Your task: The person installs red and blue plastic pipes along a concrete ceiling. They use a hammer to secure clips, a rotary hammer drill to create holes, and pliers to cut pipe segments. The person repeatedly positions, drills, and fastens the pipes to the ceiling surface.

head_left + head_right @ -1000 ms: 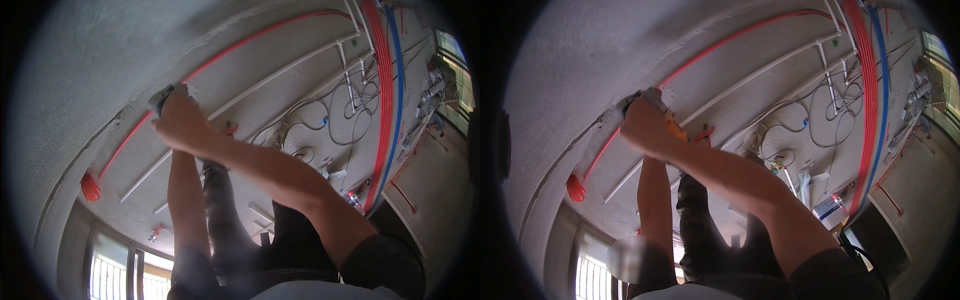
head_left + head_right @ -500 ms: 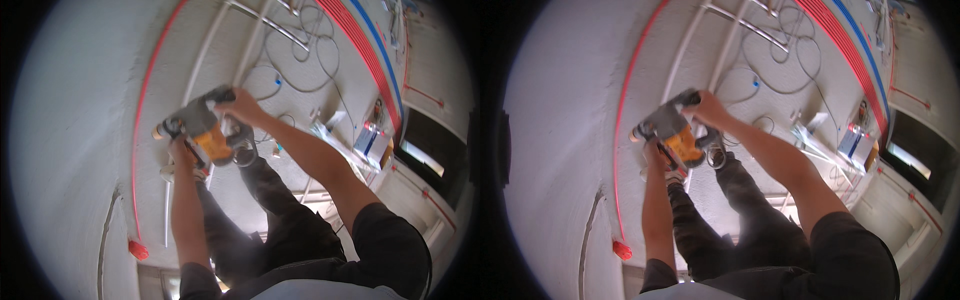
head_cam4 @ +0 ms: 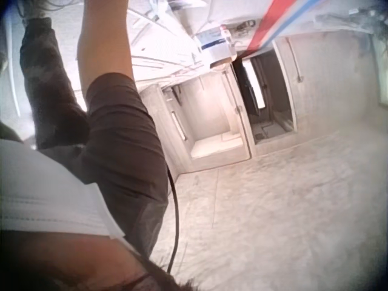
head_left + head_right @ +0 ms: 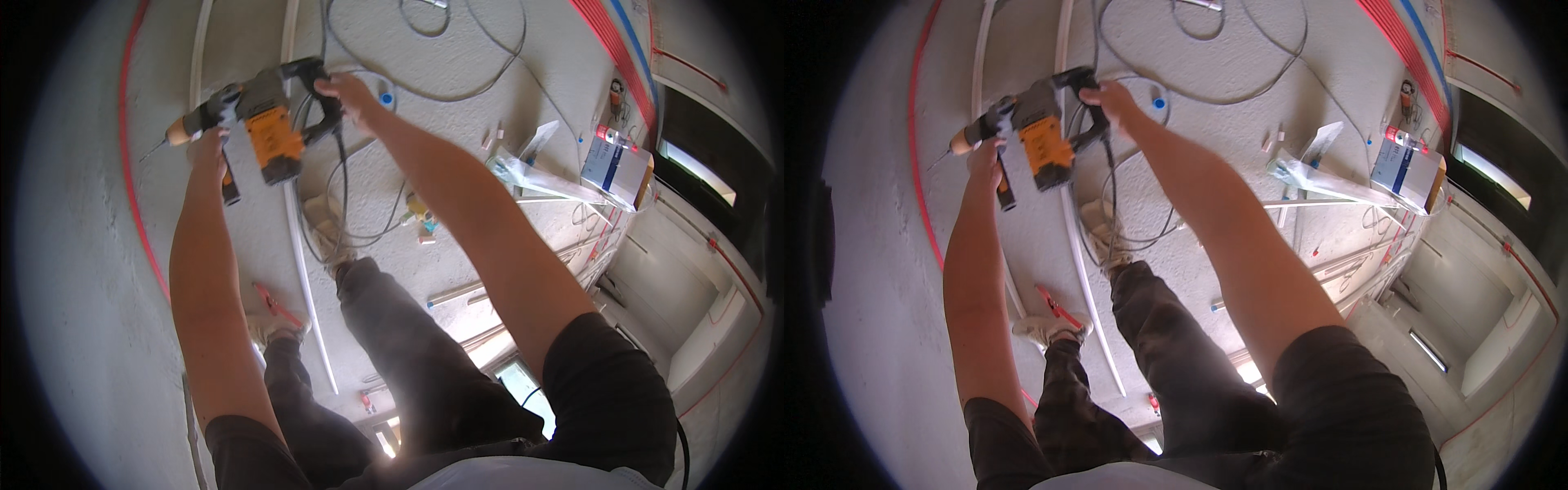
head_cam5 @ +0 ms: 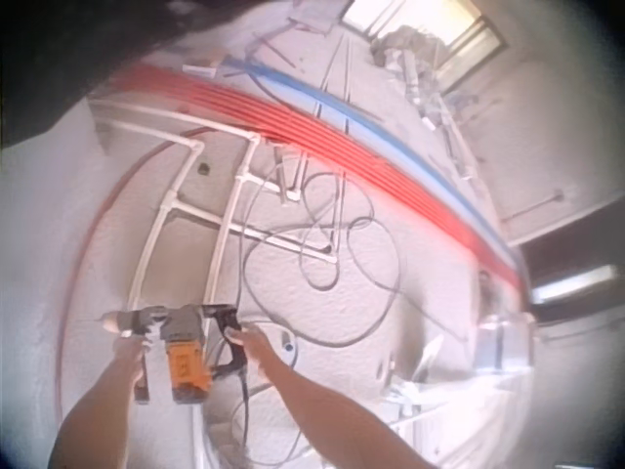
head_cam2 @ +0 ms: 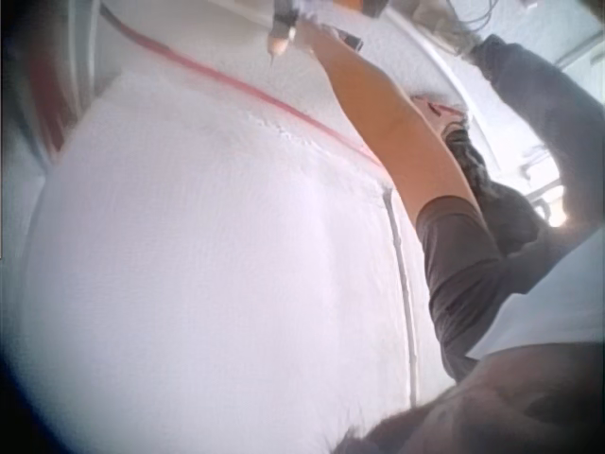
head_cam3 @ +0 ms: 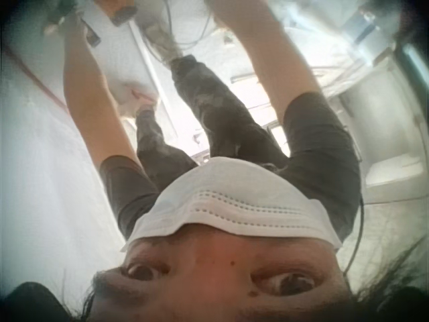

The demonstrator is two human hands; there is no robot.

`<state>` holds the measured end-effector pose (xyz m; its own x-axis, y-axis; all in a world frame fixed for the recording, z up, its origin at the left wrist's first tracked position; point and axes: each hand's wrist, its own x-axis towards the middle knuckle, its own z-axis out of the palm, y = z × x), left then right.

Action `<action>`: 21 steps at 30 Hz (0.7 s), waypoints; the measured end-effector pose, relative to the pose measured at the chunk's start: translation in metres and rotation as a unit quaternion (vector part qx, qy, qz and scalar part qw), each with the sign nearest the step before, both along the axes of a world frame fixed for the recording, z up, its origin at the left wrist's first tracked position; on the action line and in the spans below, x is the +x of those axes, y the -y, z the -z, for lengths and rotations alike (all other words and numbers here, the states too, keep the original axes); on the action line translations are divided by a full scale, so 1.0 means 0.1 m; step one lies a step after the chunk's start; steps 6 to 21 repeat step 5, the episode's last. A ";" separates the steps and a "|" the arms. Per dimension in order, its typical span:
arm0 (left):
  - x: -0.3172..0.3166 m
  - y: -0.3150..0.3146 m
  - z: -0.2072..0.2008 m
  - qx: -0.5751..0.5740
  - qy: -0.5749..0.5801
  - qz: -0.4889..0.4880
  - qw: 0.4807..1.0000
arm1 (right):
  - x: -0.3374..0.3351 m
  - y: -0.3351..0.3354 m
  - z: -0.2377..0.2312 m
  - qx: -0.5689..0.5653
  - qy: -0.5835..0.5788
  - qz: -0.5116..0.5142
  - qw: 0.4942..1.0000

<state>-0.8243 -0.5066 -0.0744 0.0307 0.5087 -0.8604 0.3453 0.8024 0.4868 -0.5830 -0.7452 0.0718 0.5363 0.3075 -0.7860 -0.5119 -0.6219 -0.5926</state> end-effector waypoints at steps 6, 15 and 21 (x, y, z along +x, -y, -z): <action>0.11 -0.25 -0.18 0.057 -0.122 0.238 0.962 | -0.12 0.54 0.22 0.045 -0.073 0.004 0.996; 0.11 -0.25 -0.18 0.057 -0.122 0.238 0.962 | -0.12 0.54 0.22 0.045 -0.073 0.004 0.996; 0.11 -0.25 -0.18 0.057 -0.122 0.238 0.962 | -0.12 0.54 0.22 0.045 -0.073 0.004 0.996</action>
